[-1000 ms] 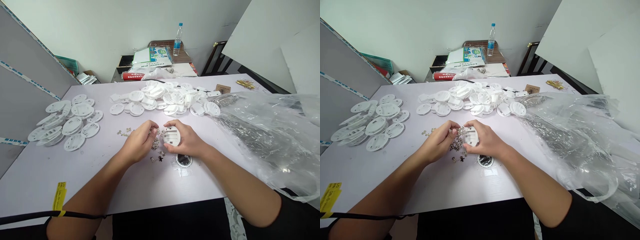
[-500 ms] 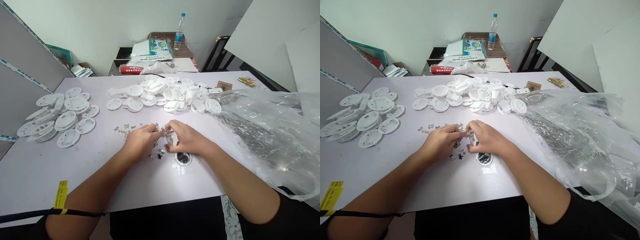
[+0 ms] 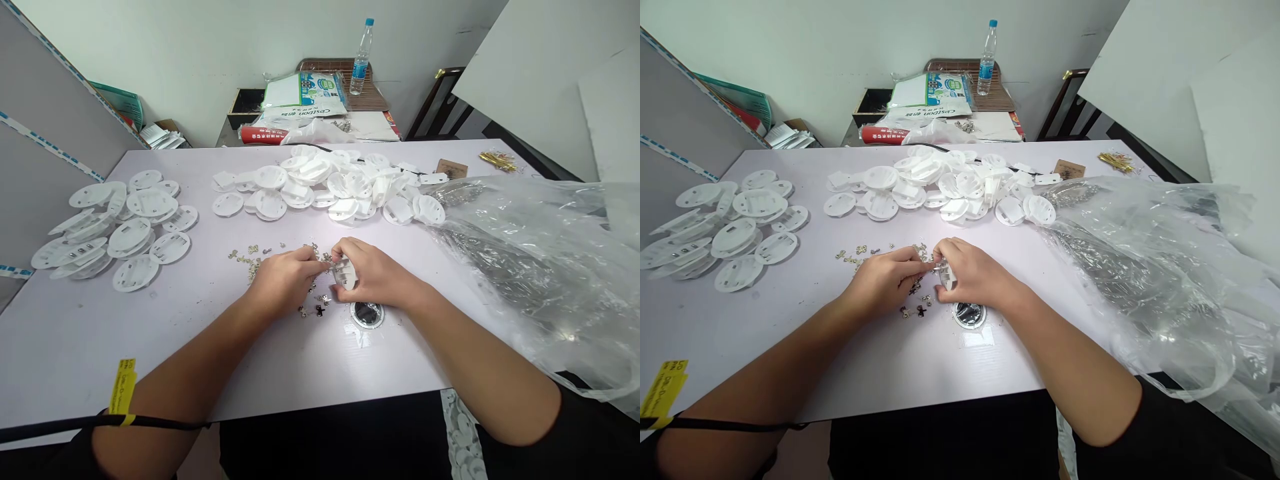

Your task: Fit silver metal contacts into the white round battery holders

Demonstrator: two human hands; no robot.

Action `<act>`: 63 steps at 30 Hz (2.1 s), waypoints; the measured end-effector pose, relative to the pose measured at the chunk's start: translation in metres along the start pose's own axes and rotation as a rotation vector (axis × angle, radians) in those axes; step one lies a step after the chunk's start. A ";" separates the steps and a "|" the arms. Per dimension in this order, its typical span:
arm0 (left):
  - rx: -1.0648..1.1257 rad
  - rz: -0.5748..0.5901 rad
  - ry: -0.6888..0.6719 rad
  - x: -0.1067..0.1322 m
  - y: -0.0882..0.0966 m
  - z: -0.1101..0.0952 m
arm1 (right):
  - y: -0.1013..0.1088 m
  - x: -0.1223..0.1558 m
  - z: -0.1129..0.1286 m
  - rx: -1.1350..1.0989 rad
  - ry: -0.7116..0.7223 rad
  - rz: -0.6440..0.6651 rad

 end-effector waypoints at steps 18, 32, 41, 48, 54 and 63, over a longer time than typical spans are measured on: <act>-0.233 0.134 0.074 -0.003 -0.005 -0.015 | -0.003 -0.002 0.004 -0.004 0.049 -0.026; -0.282 0.121 -0.024 0.000 -0.005 -0.016 | -0.006 -0.002 -0.010 -0.080 -0.143 0.052; -0.175 0.040 0.027 0.002 -0.004 -0.004 | -0.004 0.000 -0.007 -0.050 -0.121 0.038; -0.103 -0.005 0.033 0.000 -0.007 -0.002 | -0.003 -0.001 -0.004 -0.041 -0.097 0.028; -0.086 0.014 0.048 -0.002 -0.007 -0.003 | -0.004 -0.002 -0.002 -0.052 -0.044 0.013; -0.083 0.076 0.066 -0.007 -0.008 -0.006 | -0.007 -0.002 -0.001 -0.056 -0.053 0.013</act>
Point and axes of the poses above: each hand's wrist, its own x-axis away from the middle knuckle, its own y-axis out of the back of the hand, z = x × y, the point moved 7 cm from there along -x, towards the middle knuckle, and after that the axes turned 5 degrees about -y, right-handed, at the moved point
